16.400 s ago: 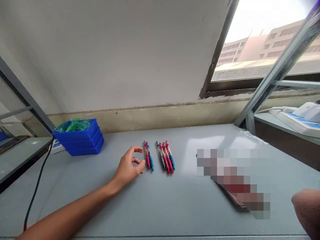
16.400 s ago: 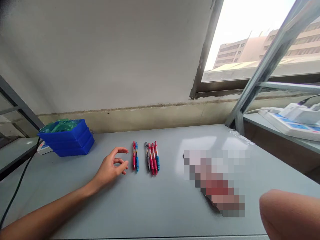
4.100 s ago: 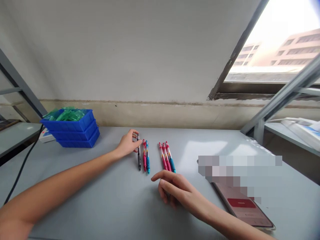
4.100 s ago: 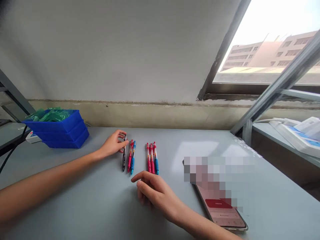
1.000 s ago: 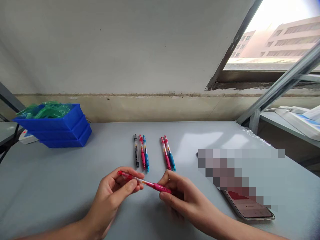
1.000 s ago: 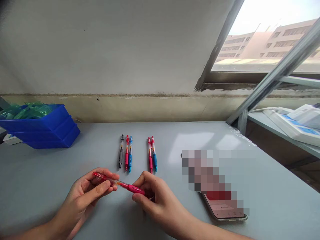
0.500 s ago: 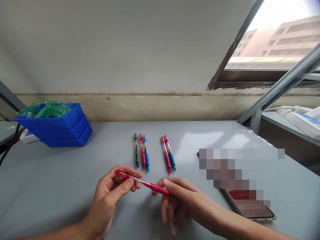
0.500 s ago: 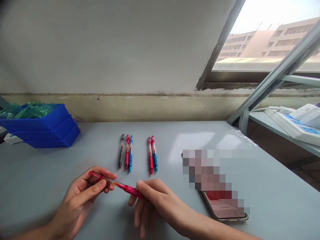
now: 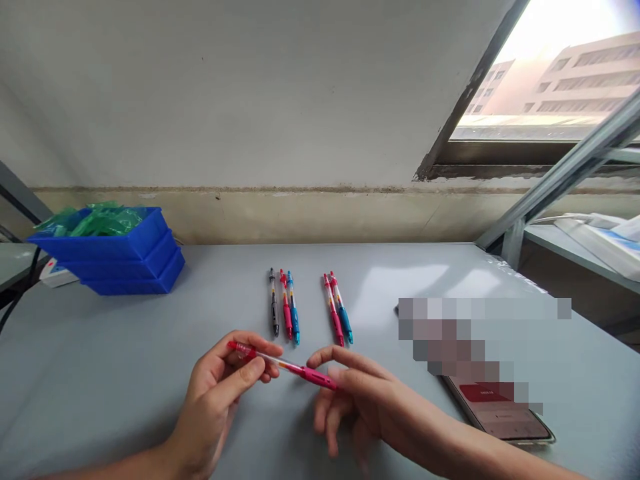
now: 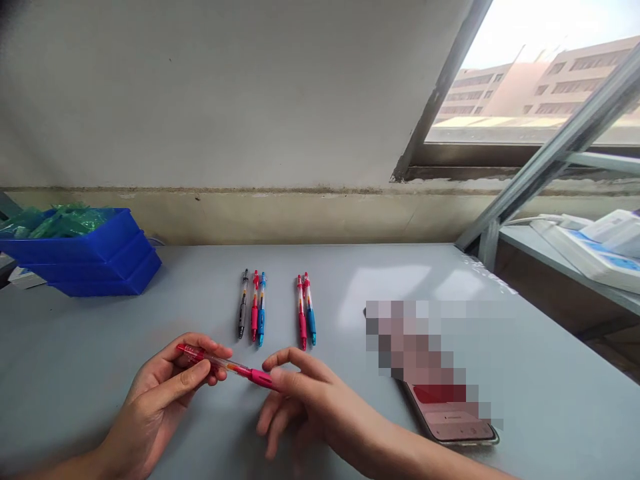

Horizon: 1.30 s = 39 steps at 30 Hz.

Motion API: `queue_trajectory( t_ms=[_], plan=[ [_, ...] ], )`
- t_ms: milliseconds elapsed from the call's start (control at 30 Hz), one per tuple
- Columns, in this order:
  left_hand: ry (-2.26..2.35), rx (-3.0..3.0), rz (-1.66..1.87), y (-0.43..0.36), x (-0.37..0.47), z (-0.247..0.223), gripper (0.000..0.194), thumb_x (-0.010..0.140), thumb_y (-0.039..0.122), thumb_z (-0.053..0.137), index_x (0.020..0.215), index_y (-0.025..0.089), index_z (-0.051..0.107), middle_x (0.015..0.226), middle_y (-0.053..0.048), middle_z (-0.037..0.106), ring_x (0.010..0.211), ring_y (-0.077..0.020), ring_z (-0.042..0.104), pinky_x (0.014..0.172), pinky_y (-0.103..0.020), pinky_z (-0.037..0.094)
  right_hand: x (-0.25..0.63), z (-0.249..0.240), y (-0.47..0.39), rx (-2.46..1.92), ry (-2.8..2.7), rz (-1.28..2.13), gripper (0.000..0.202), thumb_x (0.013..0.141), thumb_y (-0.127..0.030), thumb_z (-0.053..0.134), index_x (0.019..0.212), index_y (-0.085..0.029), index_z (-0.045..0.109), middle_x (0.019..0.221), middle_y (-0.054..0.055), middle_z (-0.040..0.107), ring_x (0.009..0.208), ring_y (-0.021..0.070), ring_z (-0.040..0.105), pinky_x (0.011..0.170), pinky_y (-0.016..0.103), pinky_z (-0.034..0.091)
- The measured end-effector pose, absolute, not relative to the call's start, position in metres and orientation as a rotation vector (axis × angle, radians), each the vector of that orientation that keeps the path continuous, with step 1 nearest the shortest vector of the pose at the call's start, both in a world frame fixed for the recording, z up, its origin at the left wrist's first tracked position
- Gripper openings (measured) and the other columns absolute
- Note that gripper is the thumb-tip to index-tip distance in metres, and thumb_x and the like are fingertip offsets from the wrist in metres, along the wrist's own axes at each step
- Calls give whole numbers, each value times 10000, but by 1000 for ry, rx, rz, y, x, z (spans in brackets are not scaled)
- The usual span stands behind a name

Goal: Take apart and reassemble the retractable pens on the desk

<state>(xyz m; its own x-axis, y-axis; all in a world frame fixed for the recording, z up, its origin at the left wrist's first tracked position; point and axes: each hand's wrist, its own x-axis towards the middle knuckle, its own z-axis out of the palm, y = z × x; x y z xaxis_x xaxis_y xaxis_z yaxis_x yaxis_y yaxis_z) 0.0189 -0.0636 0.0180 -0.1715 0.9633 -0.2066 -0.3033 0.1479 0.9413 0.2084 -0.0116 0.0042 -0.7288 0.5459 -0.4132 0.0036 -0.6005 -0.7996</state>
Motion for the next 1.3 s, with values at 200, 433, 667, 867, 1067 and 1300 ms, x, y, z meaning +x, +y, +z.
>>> queue_trajectory(
  t_ms=[200,433,667,867,1067,1300],
  plan=[
    [1181,752,1357,-65,17,20,70,744,190,630,760,177,697,769,-30,696,685,-140,572,677,-242,435,208,5,-15,-926,-1149,2431,301,810,-442,555,740,-179,427,553,2,636,412,74,584,340,117,399],
    [1170,747,1423,-61,14,24,51,732,203,648,756,189,690,777,-18,708,665,-125,582,664,-227,442,209,10,-15,-903,-1215,2193,204,691,-174,636,680,-179,433,553,-24,624,400,68,560,378,150,422],
    [1184,713,1546,-55,8,29,61,662,191,678,722,186,687,715,-7,711,599,-109,576,597,-203,438,210,8,-14,-796,-1046,2211,192,624,-137,642,640,-174,455,510,19,662,360,92,570,356,160,415],
    [1177,694,1583,-53,4,33,54,656,182,665,705,180,687,694,-7,709,582,-104,572,585,-193,439,212,5,-14,-721,-985,2214,160,643,-119,632,639,-171,481,509,31,673,359,103,577,350,166,415],
    [1179,655,1611,-50,4,32,54,643,173,671,695,175,687,691,-9,710,573,-102,569,577,-190,446,213,4,-13,-706,-972,2222,148,646,-108,619,652,-170,485,516,35,678,363,105,579,357,172,418],
    [1176,637,1610,-50,3,33,48,629,168,675,675,173,690,669,-6,707,557,-95,564,565,-179,448,213,4,-11,-716,-985,2211,148,643,-110,616,648,-172,482,509,26,668,353,102,570,353,175,417]
  ],
)
